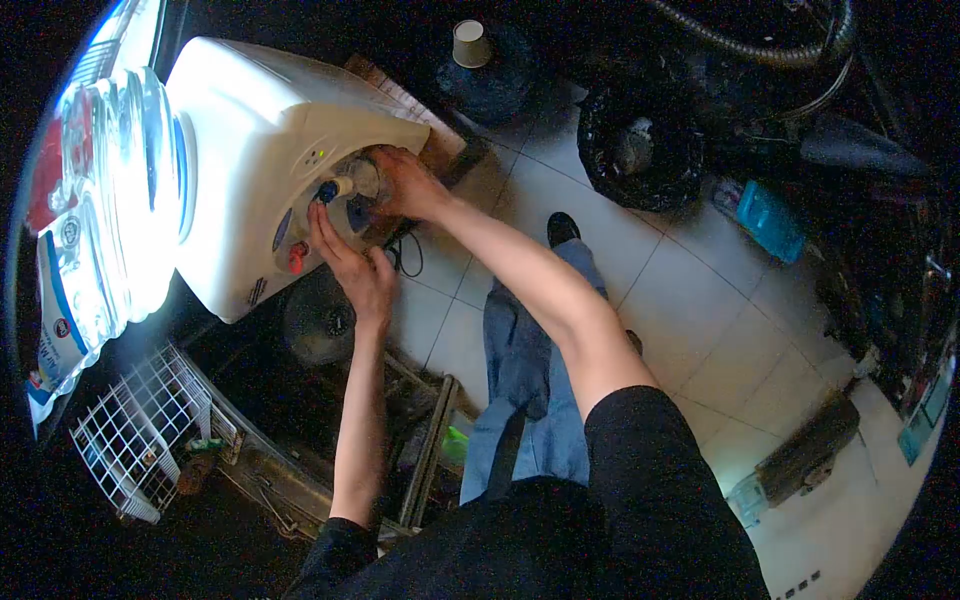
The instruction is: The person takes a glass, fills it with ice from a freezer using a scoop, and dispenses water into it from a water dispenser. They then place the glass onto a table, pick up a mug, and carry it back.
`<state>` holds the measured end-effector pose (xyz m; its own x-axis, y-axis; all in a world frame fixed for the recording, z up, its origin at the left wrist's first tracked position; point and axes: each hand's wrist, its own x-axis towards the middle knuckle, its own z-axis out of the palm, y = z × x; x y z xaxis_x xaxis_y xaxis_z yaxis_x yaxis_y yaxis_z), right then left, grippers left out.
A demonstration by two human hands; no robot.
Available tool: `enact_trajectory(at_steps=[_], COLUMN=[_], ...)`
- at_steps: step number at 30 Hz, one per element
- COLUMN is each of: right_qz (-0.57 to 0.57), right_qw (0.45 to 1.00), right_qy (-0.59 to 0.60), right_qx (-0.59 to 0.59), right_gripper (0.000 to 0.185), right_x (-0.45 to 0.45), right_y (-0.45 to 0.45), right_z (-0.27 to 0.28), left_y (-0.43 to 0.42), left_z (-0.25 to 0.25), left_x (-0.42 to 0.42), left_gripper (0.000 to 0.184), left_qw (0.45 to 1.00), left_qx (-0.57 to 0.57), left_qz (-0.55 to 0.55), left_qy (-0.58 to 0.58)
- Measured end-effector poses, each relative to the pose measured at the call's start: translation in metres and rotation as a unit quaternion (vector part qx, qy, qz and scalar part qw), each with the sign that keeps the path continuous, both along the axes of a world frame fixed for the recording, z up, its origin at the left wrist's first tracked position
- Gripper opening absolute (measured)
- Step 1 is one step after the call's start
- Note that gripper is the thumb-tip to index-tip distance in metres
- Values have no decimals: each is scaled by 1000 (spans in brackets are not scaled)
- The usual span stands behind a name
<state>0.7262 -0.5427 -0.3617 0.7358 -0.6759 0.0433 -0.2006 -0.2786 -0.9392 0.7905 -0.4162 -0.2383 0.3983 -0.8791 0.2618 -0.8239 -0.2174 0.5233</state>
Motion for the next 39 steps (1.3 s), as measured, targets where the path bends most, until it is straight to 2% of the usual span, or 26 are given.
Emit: enact_trajectory(at_steps=[18, 24, 36, 39], right_qz=[-21, 3, 13, 8], right_qw=[999, 999, 1000, 1000], right_qy=[10, -23, -3, -18], right_qx=[-21, -23, 6, -19], right_gripper=[101, 101, 101, 101], right_x=[1, 3, 4, 4], right_y=[4, -2, -3, -3], right_z=[3, -2, -1, -3], left_y=[-1, -2, -1, -2], left_z=[-10, -5, -4, -3], left_x=[-2, -3, -3, -2], left_gripper=[82, 82, 80, 80], left_qw=[999, 1000, 999, 1000], left_qx=[-19, -19, -6, -6], left_qz=[18, 12, 16, 16], left_qy=[-26, -19, -27, -21])
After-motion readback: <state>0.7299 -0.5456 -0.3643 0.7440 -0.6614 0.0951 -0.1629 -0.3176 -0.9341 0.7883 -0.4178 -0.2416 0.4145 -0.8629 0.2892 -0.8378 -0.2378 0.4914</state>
